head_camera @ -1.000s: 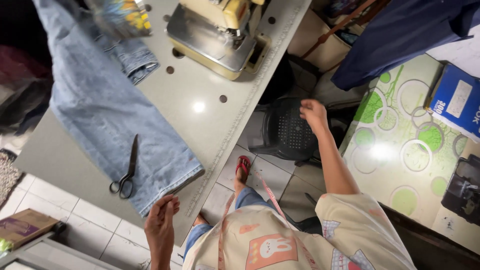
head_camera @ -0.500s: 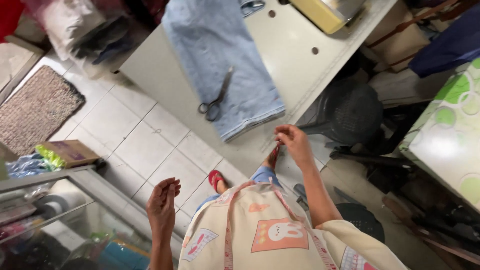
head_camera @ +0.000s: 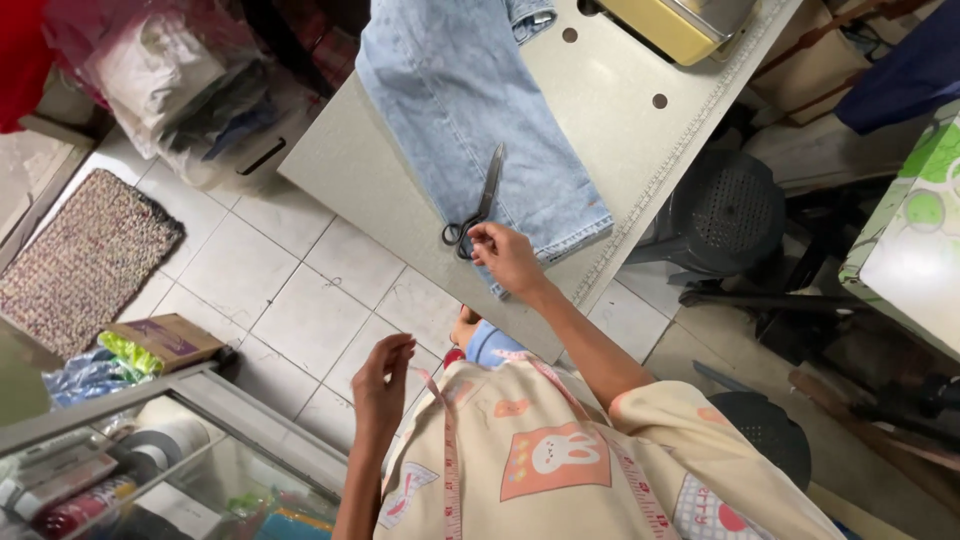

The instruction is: The person measures the hem of a pair of light blue jeans using a measuring tape and marks it with a small orange object. They then pick up a pair of scissors and cut a slit into the leg of the jeans.

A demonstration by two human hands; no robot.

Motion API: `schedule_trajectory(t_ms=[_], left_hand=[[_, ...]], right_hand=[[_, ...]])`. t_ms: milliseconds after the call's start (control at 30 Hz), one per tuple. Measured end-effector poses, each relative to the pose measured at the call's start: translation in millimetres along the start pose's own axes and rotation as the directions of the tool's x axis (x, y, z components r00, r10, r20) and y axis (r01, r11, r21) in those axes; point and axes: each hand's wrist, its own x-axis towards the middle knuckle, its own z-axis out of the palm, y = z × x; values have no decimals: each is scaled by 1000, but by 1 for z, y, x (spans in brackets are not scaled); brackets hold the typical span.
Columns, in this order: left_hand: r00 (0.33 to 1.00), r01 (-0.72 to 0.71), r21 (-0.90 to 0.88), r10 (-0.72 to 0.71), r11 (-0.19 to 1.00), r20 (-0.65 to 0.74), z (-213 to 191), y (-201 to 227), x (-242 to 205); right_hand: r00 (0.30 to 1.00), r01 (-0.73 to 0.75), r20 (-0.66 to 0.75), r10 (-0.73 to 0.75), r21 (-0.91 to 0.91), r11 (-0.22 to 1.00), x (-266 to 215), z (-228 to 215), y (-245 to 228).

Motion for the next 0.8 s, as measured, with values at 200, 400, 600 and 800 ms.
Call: schedule_trajectory(t_ms=[200,400,600,800], left_hand=[[960,-6,259,-67,966,271,37,-9,88],[900,-232,259,106,937,423,71,6,179],[841,-379,212,239,901,485,121,-17,275],[718,-408,104,248,907,650,144,-34,320]], right_hand=[[989,-150,32,147,199,968,22,18,39],[969,-248,55,243,255,934,12,5,30],[931,-301,-53,360,446,843,-14,-16,-3],[880,-283,-219,422,472,835,-12,-3,-24]])
